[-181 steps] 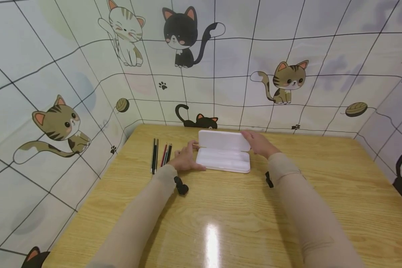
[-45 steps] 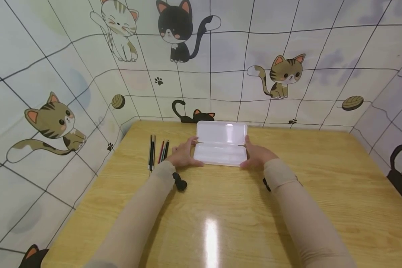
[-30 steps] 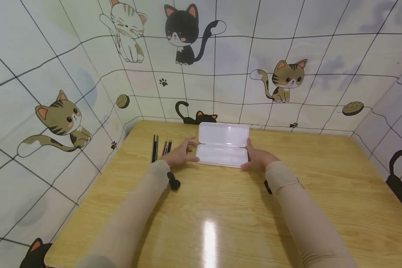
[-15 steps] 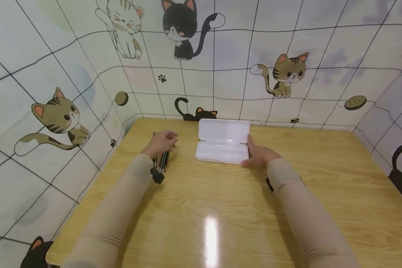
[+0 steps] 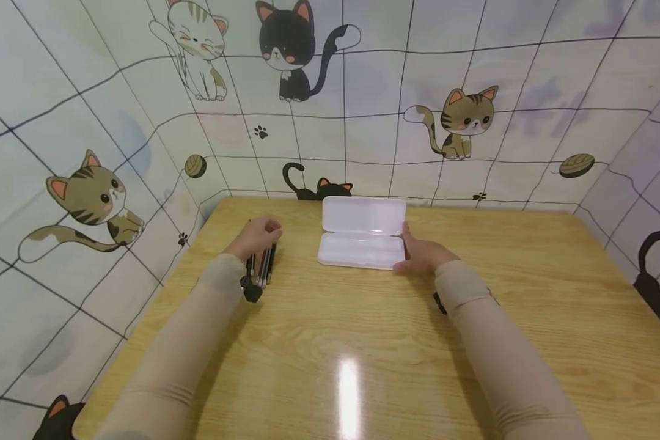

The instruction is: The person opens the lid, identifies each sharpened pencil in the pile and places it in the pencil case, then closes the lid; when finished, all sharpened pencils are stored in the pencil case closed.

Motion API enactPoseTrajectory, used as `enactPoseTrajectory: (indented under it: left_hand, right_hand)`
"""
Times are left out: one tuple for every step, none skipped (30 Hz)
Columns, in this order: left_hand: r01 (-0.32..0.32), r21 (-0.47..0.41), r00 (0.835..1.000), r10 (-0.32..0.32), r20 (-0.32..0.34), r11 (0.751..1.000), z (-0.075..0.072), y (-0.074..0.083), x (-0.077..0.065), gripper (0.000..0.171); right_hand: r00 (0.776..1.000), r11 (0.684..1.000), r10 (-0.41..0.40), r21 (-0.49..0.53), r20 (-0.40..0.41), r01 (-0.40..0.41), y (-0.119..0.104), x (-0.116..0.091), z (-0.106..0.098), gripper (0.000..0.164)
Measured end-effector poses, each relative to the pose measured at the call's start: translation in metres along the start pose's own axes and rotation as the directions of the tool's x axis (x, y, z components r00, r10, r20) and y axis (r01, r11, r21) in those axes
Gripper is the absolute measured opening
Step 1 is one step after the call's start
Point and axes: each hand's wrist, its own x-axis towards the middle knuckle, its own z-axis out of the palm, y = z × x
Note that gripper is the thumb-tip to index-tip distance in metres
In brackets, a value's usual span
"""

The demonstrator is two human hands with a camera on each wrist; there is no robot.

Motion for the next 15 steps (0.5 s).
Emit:
enactPoseTrajectory:
  left_hand:
    - [0.008,0.003,1.000,-0.008,0.012,1.000,0.0002,-0.0013,0.0000,0.041]
    - [0.014,0.002,1.000,-0.014,0.025,1.000,0.0004,-0.0022,-0.0004,0.042]
    - [0.021,0.000,0.999,-0.021,0.036,1.000,0.0008,-0.0027,-0.0009,0.041]
    - [0.029,-0.004,0.999,-0.029,0.045,1.000,0.0011,-0.0028,-0.0017,0.041]
    - [0.034,-0.010,0.998,-0.033,0.050,0.999,0.0016,-0.0025,-0.0024,0.042]
    - [0.038,-0.016,0.998,-0.037,0.055,0.999,0.0020,-0.0018,-0.0034,0.041]
    - [0.036,-0.016,0.998,-0.036,0.057,0.999,0.0022,-0.0009,-0.0042,0.042]
    - [0.035,-0.016,0.998,-0.034,0.057,0.999,0.0025,0.0003,-0.0051,0.042]
    - [0.035,-0.014,0.998,-0.034,0.056,0.999,0.0029,0.0014,-0.0056,0.043]
    - [0.030,-0.010,0.998,-0.030,0.054,0.999,0.0028,0.0023,-0.0060,0.043]
    - [0.025,-0.008,0.998,-0.025,0.052,1.000,0.0028,0.0032,-0.0065,0.044]
    - [0.025,-0.009,0.998,-0.025,0.052,1.000,0.0024,0.0041,-0.0067,0.045]
    - [0.022,-0.005,0.998,-0.022,0.051,1.000,0.0020,0.0053,-0.0067,0.046]
    - [0.021,-0.004,0.998,-0.021,0.054,1.000,0.0016,0.0064,-0.0067,0.046]
    - [0.017,-0.006,0.998,-0.016,0.058,1.000,0.0012,0.0071,-0.0063,0.047]
  right_hand:
    - [1.000,1.000,0.000,0.002,0.000,0.000,-0.0006,-0.0004,0.0000,0.120]
    - [1.000,1.000,0.000,0.004,0.000,0.000,-0.0010,-0.0007,-0.0001,0.120]
    - [1.000,1.000,-0.003,0.005,-0.002,0.003,-0.0012,-0.0008,-0.0001,0.119]
    - [1.000,1.000,-0.005,0.004,-0.004,0.005,-0.0015,-0.0009,-0.0002,0.119]
    - [1.000,1.000,-0.008,0.001,-0.007,0.008,-0.0016,-0.0011,-0.0003,0.118]
    - [1.000,1.000,-0.010,0.000,-0.010,0.010,-0.0017,-0.0012,-0.0005,0.118]
    - [1.000,1.000,-0.012,-0.002,-0.012,0.012,-0.0020,-0.0015,-0.0006,0.118]
    - [1.000,1.000,-0.012,-0.002,-0.013,0.012,-0.0020,-0.0016,-0.0007,0.117]
    - [1.000,1.000,-0.013,-0.002,-0.014,0.013,-0.0023,-0.0017,-0.0006,0.117]
    - [1.000,1.000,-0.013,-0.002,-0.015,0.013,-0.0029,-0.0022,-0.0006,0.117]
    - [1.000,1.000,-0.014,-0.002,-0.015,0.014,-0.0031,-0.0026,-0.0005,0.117]
    - [1.000,1.000,-0.013,-0.001,-0.015,0.013,-0.0032,-0.0029,-0.0005,0.116]
    - [1.000,1.000,-0.013,-0.001,-0.015,0.013,-0.0034,-0.0031,-0.0004,0.116]
    - [1.000,1.000,-0.012,-0.001,-0.016,0.012,-0.0030,-0.0031,-0.0003,0.116]
    - [1.000,1.000,-0.011,-0.002,-0.018,0.011,-0.0028,-0.0036,-0.0003,0.116]
